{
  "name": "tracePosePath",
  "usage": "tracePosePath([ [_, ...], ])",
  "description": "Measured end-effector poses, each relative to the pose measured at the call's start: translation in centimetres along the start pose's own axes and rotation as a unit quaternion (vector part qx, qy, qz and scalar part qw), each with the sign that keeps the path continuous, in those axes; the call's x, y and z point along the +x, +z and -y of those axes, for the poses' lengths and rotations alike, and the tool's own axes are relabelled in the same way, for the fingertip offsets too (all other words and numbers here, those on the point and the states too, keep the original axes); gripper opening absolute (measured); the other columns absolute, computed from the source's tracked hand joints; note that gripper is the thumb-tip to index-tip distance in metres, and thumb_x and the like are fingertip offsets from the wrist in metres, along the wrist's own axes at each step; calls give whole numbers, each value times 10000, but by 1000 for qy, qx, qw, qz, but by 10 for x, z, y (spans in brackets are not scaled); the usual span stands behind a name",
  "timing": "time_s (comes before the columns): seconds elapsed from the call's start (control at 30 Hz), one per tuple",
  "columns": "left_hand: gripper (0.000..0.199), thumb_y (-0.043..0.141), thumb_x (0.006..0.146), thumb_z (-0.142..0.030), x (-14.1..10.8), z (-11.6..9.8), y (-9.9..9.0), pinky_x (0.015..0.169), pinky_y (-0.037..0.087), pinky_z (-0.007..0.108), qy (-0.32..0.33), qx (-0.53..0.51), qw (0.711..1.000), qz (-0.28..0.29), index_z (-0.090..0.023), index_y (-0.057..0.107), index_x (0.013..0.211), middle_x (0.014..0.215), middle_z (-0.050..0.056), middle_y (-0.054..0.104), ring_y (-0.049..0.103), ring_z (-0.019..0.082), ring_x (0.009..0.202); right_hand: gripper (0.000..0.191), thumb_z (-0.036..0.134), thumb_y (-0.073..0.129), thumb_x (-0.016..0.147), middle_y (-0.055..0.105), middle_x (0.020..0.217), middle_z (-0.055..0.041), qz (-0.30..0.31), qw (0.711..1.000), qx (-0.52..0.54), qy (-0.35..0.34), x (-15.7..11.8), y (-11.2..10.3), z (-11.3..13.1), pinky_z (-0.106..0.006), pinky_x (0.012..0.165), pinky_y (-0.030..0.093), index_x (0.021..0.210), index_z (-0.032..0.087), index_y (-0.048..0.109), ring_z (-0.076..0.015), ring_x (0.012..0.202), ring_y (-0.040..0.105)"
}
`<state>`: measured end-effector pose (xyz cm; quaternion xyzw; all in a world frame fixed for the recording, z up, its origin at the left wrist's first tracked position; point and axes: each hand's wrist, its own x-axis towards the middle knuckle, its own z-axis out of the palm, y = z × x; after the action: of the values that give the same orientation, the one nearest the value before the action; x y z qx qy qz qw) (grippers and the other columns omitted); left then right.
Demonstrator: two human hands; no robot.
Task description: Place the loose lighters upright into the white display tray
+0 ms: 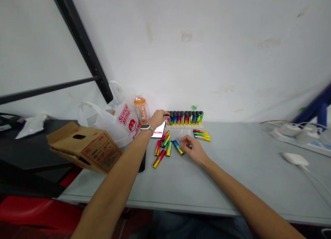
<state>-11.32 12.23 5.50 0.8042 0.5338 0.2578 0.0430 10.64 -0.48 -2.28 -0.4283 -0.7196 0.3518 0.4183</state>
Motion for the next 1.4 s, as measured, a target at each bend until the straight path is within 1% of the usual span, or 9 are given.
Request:
tracePosePath([
  [0.33, 265, 601, 892, -237, -3, 11, 3, 881, 527, 301, 30, 33, 999, -23, -183, 771, 1087, 999, 100, 766, 704, 211, 901, 143, 320, 607, 812, 626, 719, -1, 14, 999, -41, 22, 0, 2, 2, -275, 652, 410, 871, 194, 639, -156, 671, 556],
  [0.57, 258, 609, 883, -229, 4, 15, 2, 915, 519, 316, 37, 45, 998, -10, -181, 770, 1079, 1002, 95, 763, 700, 213, 913, 104, 277, 605, 792, 645, 701, -10, -9, 996, -82, 45, 1, 6, 5, -269, 648, 413, 837, 194, 648, -155, 658, 568],
  [0.7, 233, 642, 862, -224, 4, 17, 6, 923, 520, 338, 38, 25, 999, -1, -176, 760, 1057, 1009, 93, 761, 695, 215, 914, 160, 347, 604, 825, 644, 687, -14, -1, 994, -98, 52, 0, 6, 7, -268, 627, 406, 816, 194, 650, -157, 646, 567],
  [0.83, 286, 613, 871, -201, -3, 19, 12, 876, 539, 337, 22, -21, 999, -29, -169, 695, 1144, 981, 81, 745, 684, 196, 882, 209, 397, 599, 847, 645, 674, -11, 8, 993, -107, 56, 1, 6, 8, -263, 613, 397, 825, 195, 650, -154, 634, 569],
  [0.97, 286, 531, 866, -133, -10, 18, 14, 904, 533, 313, 33, -1, 998, -46, -168, 721, 1076, 1046, 81, 690, 661, 175, 903, 200, 382, 578, 864, 656, 693, -14, 5, 990, -123, 64, 2, 5, 8, -256, 596, 383, 835, 196, 648, -154, 642, 582],
  [1.1, 403, 455, 838, -59, -16, 13, 14, 977, 505, 333, 20, 65, 996, -61, -172, 724, 1116, 1144, 108, 611, 618, 202, 1031, 205, 381, 550, 886, 663, 710, -18, 2, 984, -165, 73, 2, 6, 11, -254, 585, 360, 838, 202, 639, -152, 648, 586],
  [1.27, 446, 445, 843, -50, -24, -6, 10, 929, 521, 371, -19, 126, 991, -40, -196, 698, 1181, 1171, 118, 587, 559, 257, 1125, 267, 478, 610, 841, 683, 735, -30, 14, 959, -262, 105, 5, 10, 22, -264, 571, 319, 875, 214, 638, -174, 673, 594],
  [1.33, 442, 464, 841, -58, -28, -17, 10, 923, 520, 381, -40, 125, 990, -58, -192, 686, 1198, 1193, 119, 579, 554, 267, 1122, 251, 459, 617, 829, 701, 774, -49, 28, 945, -305, 113, 8, 12, 25, -273, 572, 301, 894, 219, 647, -192, 705, 608],
  [1.4, 436, 476, 837, -63, -31, -29, 11, 931, 516, 382, -64, 87, 989, -104, -188, 676, 1204, 1187, 118, 578, 561, 261, 1099, 240, 438, 619, 815, 710, 812, -81, 41, 933, -337, 119, 11, 15, 27, -285, 577, 295, 890, 213, 654, -216, 731, 621],
])
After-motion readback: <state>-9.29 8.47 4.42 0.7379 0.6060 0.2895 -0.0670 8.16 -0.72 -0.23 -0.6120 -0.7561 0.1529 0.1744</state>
